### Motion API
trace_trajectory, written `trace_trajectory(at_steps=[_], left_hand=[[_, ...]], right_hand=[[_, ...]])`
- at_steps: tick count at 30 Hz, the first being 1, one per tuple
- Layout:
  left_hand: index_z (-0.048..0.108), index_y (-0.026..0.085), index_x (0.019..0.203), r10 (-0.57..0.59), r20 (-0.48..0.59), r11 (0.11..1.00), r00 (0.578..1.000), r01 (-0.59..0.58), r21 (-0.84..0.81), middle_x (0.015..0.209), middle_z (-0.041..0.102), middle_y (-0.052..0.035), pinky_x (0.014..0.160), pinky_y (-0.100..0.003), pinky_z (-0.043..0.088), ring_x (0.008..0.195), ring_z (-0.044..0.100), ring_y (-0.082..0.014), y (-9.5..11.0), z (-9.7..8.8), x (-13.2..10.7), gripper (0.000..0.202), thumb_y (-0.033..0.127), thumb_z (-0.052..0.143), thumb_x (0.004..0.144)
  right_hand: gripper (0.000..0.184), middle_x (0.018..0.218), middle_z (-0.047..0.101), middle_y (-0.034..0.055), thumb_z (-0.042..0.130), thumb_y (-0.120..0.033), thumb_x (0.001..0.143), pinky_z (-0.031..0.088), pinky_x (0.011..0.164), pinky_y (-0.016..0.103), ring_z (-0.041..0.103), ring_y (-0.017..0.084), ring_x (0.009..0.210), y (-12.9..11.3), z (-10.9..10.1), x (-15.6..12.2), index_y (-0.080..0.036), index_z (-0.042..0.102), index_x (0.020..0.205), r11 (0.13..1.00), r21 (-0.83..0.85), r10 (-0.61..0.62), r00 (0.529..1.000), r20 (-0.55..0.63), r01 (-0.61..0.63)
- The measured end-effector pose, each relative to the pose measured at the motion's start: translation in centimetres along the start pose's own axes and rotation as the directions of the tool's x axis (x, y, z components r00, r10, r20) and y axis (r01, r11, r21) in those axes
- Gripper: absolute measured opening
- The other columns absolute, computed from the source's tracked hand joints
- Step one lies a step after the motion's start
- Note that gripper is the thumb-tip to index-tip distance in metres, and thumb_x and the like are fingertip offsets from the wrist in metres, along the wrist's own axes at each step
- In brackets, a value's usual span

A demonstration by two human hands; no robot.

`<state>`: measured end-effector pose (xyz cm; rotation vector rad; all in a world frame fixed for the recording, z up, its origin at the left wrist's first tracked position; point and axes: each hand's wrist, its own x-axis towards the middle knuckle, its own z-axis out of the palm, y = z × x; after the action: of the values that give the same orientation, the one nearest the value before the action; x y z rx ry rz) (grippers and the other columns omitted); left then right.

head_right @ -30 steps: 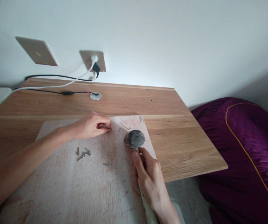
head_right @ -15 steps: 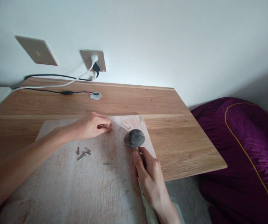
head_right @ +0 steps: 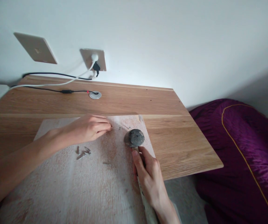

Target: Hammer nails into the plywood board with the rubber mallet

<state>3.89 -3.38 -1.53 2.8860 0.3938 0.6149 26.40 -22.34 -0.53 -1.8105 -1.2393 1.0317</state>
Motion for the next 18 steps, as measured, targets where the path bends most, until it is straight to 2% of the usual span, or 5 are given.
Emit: trace_trajectory(at_steps=[8, 18], left_hand=[[0.070, 0.018, 0.087, 0.006, -0.003, 0.999, 1.000, -0.006, 0.036, 0.081, 0.074, -0.0029, 0.070, -0.031, 0.050, 0.077, 0.069, -0.0177, 0.18, -0.13, -0.49, 0.026, 0.006, 0.054, 0.103], [0.069, 0.018, 0.082, 0.045, -0.017, 0.995, 0.999, -0.043, 0.092, 0.079, 0.074, -0.0032, 0.068, -0.032, 0.048, 0.075, 0.067, -0.0183, 0.61, -0.34, 0.00, 0.026, 0.005, 0.058, 0.101]], right_hand=[[0.057, 0.057, 0.054, -0.0029, 0.051, -0.074, 0.103, 0.041, 0.047, 0.026, 0.053, 0.014, 0.048, 0.00, -0.05, -0.11, -0.023, 0.057, 0.077, 1.000, -0.010, -0.005, 1.000, 0.001, 0.005], [0.056, 0.057, 0.054, -0.0030, 0.051, -0.073, 0.103, 0.041, 0.047, 0.027, 0.052, 0.014, 0.049, 0.02, -0.01, -0.04, -0.023, 0.059, 0.079, 0.999, -0.028, -0.019, 1.000, -0.016, 0.018]])
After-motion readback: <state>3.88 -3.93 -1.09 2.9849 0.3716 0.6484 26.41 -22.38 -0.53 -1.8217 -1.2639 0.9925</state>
